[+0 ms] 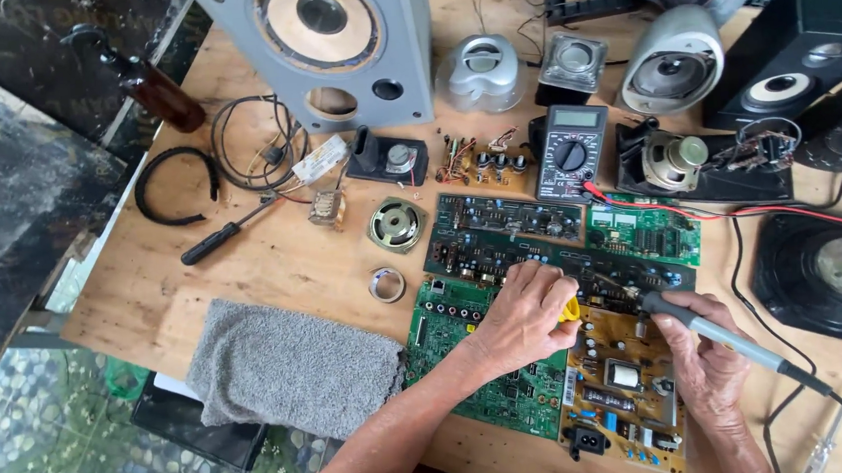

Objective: The person uses a soldering iron to apply solder to a green circuit board while holding a roll of solder wire. The workspace is cluttered with various electronic components, including speakers and a multimeter.

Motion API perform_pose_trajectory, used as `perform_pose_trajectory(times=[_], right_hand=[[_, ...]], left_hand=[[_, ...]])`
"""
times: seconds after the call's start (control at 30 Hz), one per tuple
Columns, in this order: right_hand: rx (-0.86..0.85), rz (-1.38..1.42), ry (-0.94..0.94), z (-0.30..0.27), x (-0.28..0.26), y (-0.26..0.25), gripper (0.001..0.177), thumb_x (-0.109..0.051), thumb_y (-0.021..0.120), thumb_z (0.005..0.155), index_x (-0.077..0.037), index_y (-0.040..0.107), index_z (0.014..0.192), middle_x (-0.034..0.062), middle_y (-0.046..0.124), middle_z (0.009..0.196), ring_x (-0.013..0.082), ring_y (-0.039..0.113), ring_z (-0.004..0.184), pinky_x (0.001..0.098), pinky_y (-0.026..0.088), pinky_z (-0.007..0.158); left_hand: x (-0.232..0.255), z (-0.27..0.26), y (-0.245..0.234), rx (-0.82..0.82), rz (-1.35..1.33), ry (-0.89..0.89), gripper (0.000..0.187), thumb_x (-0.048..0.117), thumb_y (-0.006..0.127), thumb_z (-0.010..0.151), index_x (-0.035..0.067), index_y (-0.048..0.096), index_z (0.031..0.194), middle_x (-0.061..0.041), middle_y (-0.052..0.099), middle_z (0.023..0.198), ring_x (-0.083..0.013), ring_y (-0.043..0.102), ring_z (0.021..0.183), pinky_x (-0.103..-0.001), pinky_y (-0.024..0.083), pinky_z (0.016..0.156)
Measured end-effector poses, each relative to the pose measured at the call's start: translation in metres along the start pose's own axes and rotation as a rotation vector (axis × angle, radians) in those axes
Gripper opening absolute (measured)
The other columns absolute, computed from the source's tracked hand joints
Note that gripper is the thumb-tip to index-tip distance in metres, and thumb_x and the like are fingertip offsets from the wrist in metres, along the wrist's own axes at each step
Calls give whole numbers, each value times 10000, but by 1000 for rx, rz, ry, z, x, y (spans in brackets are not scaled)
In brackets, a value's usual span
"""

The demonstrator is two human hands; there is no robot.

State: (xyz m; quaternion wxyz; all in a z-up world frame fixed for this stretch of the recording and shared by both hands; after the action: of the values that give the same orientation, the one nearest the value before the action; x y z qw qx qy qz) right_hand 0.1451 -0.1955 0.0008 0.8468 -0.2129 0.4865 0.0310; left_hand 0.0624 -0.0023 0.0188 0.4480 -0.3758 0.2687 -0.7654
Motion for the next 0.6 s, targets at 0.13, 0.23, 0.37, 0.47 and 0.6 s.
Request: perform_pose_trajectory(times=[0.13,0.23,0.37,0.47,0.6], right_hand=[[20,33,5,-1,2,0,262,-37,638,969,43,586,1214,202,648,1149,278,682,1021,313,578,875],[27,29,18,-2,1,-1,256,-40,633,973,49,585,1209,201,648,1147,278,684,1026,316,580,889],[29,47,128,-4,5,-1,251,-33,620,980,39,581,1218,185,624,1179,260,647,1076,304,544,944],[47,86,92,-3,0,-2,258,-49,615,983,58,569,1213,211,634,1170,263,677,995,289,570,888],[183,169,166,-11,9,-20,179,1,610,1011,36,585,1185,197,644,1098,267,686,975,307,614,818]], left_hand=[[-1,-1,1,1,38,-4,451,155,779,711,41,503,1049,-151,572,970,-284,542,880,-417,467,787],[0,-1,1,-6,39,4,438,160,774,721,42,504,1046,-150,569,973,-281,537,880,-412,464,782],[1,4,-6,14,8,10,419,114,756,690,43,500,1014,-141,531,953,-294,511,851,-418,439,753],[2,4,-10,44,-2,23,378,93,733,680,53,511,983,-126,509,947,-279,499,850,-408,437,755],[5,9,-20,79,-14,26,306,102,726,706,72,520,929,-110,512,938,-255,489,841,-395,427,761]])
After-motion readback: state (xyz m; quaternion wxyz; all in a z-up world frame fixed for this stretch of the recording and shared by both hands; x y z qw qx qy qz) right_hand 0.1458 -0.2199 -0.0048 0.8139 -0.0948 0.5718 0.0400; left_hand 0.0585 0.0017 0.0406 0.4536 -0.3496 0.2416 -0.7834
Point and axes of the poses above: each hand's wrist, its own z-axis towards the middle knuckle, its own y-axis out of the palm, x = y × z, the point moved 7 cm from there along z, towards the middle knuckle
